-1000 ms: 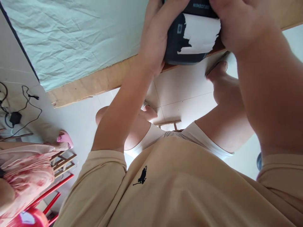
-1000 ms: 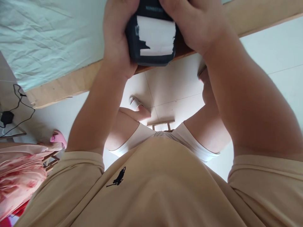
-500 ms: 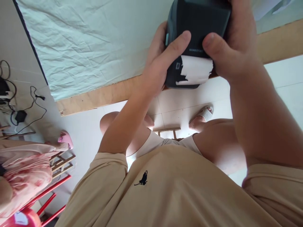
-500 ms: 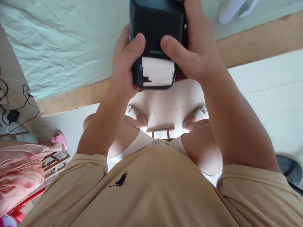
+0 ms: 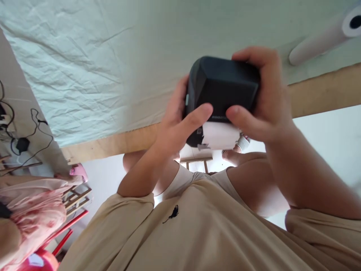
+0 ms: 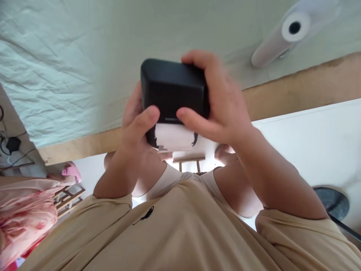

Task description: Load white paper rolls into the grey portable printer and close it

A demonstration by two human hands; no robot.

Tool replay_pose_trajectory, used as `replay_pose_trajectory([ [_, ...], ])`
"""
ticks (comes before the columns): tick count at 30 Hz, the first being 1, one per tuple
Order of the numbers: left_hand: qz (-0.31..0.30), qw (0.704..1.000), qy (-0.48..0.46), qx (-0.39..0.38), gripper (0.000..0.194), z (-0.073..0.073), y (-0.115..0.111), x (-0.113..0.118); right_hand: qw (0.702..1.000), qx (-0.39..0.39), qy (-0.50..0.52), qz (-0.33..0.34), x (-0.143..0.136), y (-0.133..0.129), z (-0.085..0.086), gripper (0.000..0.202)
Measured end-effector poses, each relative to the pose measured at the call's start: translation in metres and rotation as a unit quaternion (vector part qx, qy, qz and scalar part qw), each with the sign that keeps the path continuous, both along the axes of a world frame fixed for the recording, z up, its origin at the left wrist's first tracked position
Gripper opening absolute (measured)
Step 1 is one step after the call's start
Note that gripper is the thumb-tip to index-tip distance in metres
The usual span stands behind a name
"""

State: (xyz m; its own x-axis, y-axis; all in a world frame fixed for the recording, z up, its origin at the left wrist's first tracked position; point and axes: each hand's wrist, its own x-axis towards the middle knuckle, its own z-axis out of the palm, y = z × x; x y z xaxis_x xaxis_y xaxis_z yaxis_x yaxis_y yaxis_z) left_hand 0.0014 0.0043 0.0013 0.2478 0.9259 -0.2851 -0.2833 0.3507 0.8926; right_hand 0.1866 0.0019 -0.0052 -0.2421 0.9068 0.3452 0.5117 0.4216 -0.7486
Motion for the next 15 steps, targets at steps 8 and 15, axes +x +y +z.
replay_pose_trajectory([
  [8, -0.08, 0.995, 0.001, 0.06, 0.054, -0.008, 0.001, -0.022, 0.999, -0.037, -0.007, -0.004, -0.006, -0.002, 0.005, 0.06],
  [15, -0.05, 0.997, -0.051, 0.034, 0.045, -0.009, -0.002, -0.009, 1.0, -0.015, -0.008, -0.009, -0.002, -0.003, -0.001, 0.061],
])
